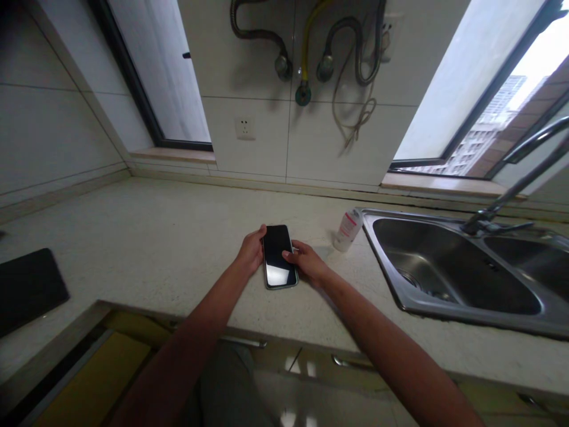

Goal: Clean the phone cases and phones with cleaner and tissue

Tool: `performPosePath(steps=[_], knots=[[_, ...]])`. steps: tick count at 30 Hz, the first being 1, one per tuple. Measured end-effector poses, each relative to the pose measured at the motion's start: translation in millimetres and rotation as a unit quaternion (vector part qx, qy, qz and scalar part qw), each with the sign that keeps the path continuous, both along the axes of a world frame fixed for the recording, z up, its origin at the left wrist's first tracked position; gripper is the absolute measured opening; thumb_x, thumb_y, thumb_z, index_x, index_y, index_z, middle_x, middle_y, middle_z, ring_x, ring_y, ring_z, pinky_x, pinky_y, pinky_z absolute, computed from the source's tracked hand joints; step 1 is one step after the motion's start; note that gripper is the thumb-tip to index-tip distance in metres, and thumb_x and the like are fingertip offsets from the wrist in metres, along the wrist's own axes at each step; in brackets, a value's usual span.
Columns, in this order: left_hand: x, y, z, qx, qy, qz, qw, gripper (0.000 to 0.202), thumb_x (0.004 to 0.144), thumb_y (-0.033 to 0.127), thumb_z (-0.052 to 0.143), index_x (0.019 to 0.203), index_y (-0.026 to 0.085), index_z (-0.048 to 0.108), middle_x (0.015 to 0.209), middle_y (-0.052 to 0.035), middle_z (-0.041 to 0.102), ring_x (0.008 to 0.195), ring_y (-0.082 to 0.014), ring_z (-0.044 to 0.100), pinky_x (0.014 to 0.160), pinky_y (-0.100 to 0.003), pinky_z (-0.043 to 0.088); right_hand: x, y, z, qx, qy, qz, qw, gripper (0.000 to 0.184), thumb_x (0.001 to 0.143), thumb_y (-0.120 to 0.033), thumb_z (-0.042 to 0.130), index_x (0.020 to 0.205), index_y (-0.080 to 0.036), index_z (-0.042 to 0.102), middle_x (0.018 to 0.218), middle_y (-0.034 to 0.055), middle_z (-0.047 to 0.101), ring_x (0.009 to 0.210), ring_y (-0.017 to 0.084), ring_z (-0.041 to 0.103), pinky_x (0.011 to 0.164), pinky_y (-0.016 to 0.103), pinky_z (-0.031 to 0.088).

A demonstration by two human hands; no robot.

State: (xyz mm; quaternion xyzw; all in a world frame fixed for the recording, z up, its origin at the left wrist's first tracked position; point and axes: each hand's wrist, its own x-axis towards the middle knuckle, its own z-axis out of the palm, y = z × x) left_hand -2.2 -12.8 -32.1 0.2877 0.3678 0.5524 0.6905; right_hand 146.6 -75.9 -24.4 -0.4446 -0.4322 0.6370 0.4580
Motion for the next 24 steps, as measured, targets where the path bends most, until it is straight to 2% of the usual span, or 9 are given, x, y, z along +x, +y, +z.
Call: performPosePath(steps=[4,8,11,14,16,19,22,24], knots=[[0,0,1.5,-0.019,-0.009,0.012,1.000,0.029,0.076,0.036,0.077,0.072,0.010,0.063,0.063,-0.0040,0.062,0.054,-0.0137,0.057,0.058,-0.027,0.047,2,1,-1.6,-0.007,-0.008,0.017,1.000,0.041,0.069,-0.029,0.081,0.105,-0.018,0.064,0.084,0.0057,0.073,0.072,0.018,0.067,0.070,0.032,0.053],[2,-2,6.2,-0.021,-0.008,0.055,0.998,0.025,0.081,0.031,0.072,0.069,0.012,0.062,0.058,-0.0007,0.059,0.053,-0.0121,0.055,0.058,-0.025,0.046,2,1,-1.6,-0.014,-0.008,0.029,0.999,0.034,0.072,-0.035,0.080,0.095,-0.015,0.065,0.083,0.0067,0.073,0.069,0.017,0.067,0.066,0.029,0.053],[2,-3,9.9,-0.043,-0.022,0.099,0.994,0.022,0.085,0.027,0.067,0.069,0.012,0.061,0.058,0.0005,0.059,0.053,-0.0111,0.053,0.060,-0.025,0.046,1,-2,1.4,-0.035,-0.018,0.052,0.998,0.042,0.072,-0.037,0.081,0.102,-0.015,0.063,0.086,0.0071,0.073,0.069,0.017,0.068,0.064,0.030,0.056],[1,-2,13.8,-0.075,-0.047,0.109,0.990,0.019,0.087,0.024,0.065,0.071,0.013,0.062,0.063,-0.0011,0.061,0.057,-0.0121,0.056,0.063,-0.025,0.048,0,-7,5.4,-0.048,-0.027,0.091,0.994,0.057,0.065,-0.029,0.086,0.113,-0.018,0.059,0.098,0.0085,0.072,0.077,0.021,0.071,0.065,0.035,0.060],[0,-2,16.1,-0.092,-0.067,0.105,0.988,0.019,0.088,0.022,0.063,0.072,0.013,0.062,0.065,-0.0020,0.062,0.059,-0.0124,0.057,0.065,-0.025,0.049,0,-9,7.6,-0.047,-0.025,0.104,0.993,0.062,0.059,-0.021,0.089,0.114,-0.018,0.059,0.105,0.0091,0.071,0.081,0.021,0.072,0.068,0.034,0.061],[-2,-1,18.2,-0.111,-0.095,0.110,0.983,0.018,0.090,0.020,0.060,0.073,0.014,0.061,0.067,-0.0027,0.061,0.060,-0.0126,0.058,0.066,-0.024,0.051,-2,-10,9.6,-0.045,-0.019,0.105,0.993,0.062,0.053,-0.014,0.089,0.109,-0.017,0.060,0.103,0.0079,0.069,0.080,0.018,0.070,0.067,0.030,0.061],[-5,1,18.2,-0.107,-0.124,0.111,0.980,0.016,0.089,0.020,0.062,0.074,0.015,0.061,0.071,-0.0039,0.063,0.064,-0.0136,0.060,0.068,-0.025,0.052,-3,-10,9.9,-0.036,0.001,0.092,0.995,0.059,0.052,-0.013,0.089,0.103,-0.015,0.062,0.096,0.0059,0.069,0.076,0.015,0.067,0.062,0.024,0.059],[-7,3,17.4,-0.095,-0.158,0.124,0.975,0.013,0.089,0.019,0.061,0.076,0.015,0.061,0.074,-0.0045,0.064,0.069,-0.0138,0.062,0.072,-0.024,0.053,-5,-9,9.1,-0.032,0.023,0.077,0.996,0.058,0.052,-0.013,0.089,0.103,-0.015,0.063,0.095,0.0049,0.068,0.076,0.014,0.066,0.064,0.024,0.059]])
